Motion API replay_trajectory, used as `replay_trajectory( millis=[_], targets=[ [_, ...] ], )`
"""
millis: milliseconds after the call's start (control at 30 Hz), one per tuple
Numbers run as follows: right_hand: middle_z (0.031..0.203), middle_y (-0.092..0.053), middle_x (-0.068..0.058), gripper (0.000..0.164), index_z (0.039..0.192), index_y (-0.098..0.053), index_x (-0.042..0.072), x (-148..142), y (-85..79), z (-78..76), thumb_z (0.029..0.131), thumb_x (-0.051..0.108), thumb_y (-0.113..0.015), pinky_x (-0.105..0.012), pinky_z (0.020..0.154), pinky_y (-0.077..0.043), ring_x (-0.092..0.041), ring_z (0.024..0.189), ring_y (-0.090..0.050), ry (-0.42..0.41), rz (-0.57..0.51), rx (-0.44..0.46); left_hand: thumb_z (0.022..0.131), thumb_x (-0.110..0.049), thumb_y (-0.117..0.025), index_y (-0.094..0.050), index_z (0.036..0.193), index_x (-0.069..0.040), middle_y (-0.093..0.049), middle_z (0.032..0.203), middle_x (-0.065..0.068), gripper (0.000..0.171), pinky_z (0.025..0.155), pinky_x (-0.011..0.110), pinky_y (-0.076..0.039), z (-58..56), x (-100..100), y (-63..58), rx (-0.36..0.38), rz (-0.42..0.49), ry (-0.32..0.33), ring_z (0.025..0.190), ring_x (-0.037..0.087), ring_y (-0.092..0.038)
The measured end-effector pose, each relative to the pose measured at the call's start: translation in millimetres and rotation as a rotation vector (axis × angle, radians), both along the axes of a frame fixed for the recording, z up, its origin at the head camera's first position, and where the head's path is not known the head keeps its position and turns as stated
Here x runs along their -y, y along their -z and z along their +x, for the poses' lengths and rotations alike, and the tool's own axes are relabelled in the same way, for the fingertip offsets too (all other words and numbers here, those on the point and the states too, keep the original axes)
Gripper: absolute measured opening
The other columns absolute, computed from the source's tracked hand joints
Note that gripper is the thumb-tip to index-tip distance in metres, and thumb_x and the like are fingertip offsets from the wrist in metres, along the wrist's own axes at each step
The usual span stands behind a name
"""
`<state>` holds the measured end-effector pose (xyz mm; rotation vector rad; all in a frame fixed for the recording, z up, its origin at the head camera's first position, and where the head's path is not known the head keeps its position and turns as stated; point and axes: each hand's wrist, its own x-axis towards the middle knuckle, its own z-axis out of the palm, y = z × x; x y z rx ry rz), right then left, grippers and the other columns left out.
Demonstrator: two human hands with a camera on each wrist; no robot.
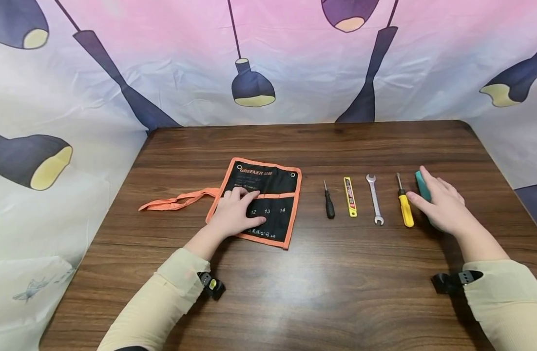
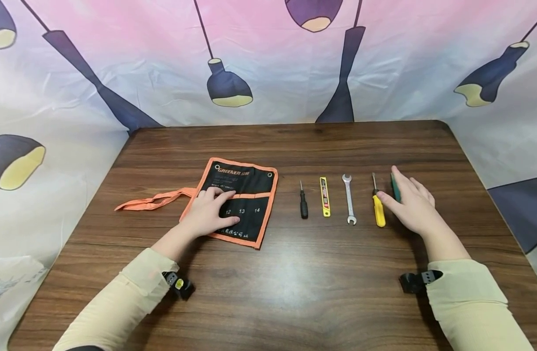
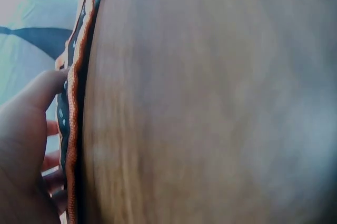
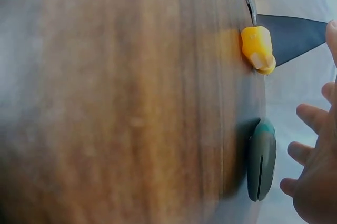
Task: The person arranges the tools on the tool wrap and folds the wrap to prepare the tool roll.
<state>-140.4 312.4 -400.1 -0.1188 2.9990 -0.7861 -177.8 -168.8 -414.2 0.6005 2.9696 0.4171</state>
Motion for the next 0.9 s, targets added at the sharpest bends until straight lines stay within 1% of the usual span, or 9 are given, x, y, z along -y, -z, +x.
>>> replay_trajectory(
  millis=[167,300,400,500,567,733,900],
  targets=[
    [0.150,-0.009,-0.030,0.077,0.151,0.003,0.010,0,-1.5,-0.4,0.098,0.045,-0.040,-0.072,0.094,-0.001,-0.055,0.132,-0.003,0.001,0.002,0.001,0.078,-0.056,-0.065,-0.043,0.142,-0.020,-0.039,0.127,0.012,0.077,0.088,0.047,-0.031,-8.5,9,-1.2,0.012,0.015,0.074,0.106,0.030,-0.035],
    [0.149,-0.009,-0.030,0.078,0.151,0.004,0.010,-1,-1.7,-0.1,0.098,0.045,-0.041,-0.073,0.093,-0.001,-0.056,0.132,-0.003,0.002,-0.002,0.009,0.077,-0.053,-0.068,-0.042,0.143,-0.019,-0.040,0.129,0.012,0.078,0.091,0.048,-0.030,-15.7,17,-2.6,0.030,0.045,0.137,0.111,0.030,-0.036],
    [0.149,-0.009,-0.030,0.078,0.151,0.003,0.010,-1,-0.4,0.0,0.097,0.045,-0.041,-0.074,0.092,-0.001,-0.056,0.131,-0.003,-0.002,-0.007,0.012,0.077,-0.051,-0.068,-0.042,0.142,-0.019,-0.040,0.130,0.011,0.077,0.093,0.049,-0.030,-18.9,22,-3.6,0.042,0.051,0.170,0.114,0.029,-0.036],
    [0.150,-0.009,-0.030,0.078,0.151,0.002,0.009,0,1.3,-0.2,0.097,0.045,-0.042,-0.074,0.092,-0.002,-0.056,0.131,-0.003,-0.005,-0.008,0.009,0.076,-0.046,-0.069,-0.042,0.142,-0.019,-0.040,0.133,0.010,0.076,0.095,0.049,-0.029,-20.7,27,-4.4,0.050,0.045,0.185,0.117,0.029,-0.035],
    [0.150,-0.009,-0.030,0.078,0.151,0.002,0.009,1,2.1,-0.4,0.097,0.046,-0.042,-0.074,0.092,-0.002,-0.056,0.131,-0.003,-0.005,-0.008,0.008,0.075,-0.039,-0.069,-0.041,0.143,-0.019,-0.038,0.136,0.009,0.076,0.096,0.050,-0.027,-21.3,30,-5.7,0.064,0.045,0.190,0.119,0.029,-0.033],
    [0.150,-0.009,-0.029,0.079,0.151,0.002,0.008,-1,2.9,0.2,0.097,0.045,-0.042,-0.073,0.093,-0.002,-0.056,0.131,-0.003,-0.001,-0.004,0.009,0.071,-0.027,-0.066,-0.039,0.144,-0.020,-0.034,0.141,0.007,0.078,0.097,0.050,-0.026,-25.4,32,-9.6,0.100,0.032,0.209,0.121,0.029,-0.030],
    [0.150,-0.009,-0.030,0.079,0.151,0.002,0.008,-2,3.4,1.0,0.097,0.046,-0.042,-0.073,0.093,-0.001,-0.056,0.131,-0.004,0.004,-0.002,0.016,0.071,-0.025,-0.065,-0.038,0.144,-0.020,-0.034,0.142,0.006,0.078,0.096,0.050,-0.026,-27.5,32,-13.1,0.126,0.022,0.224,0.118,0.029,-0.031]
  ],
)
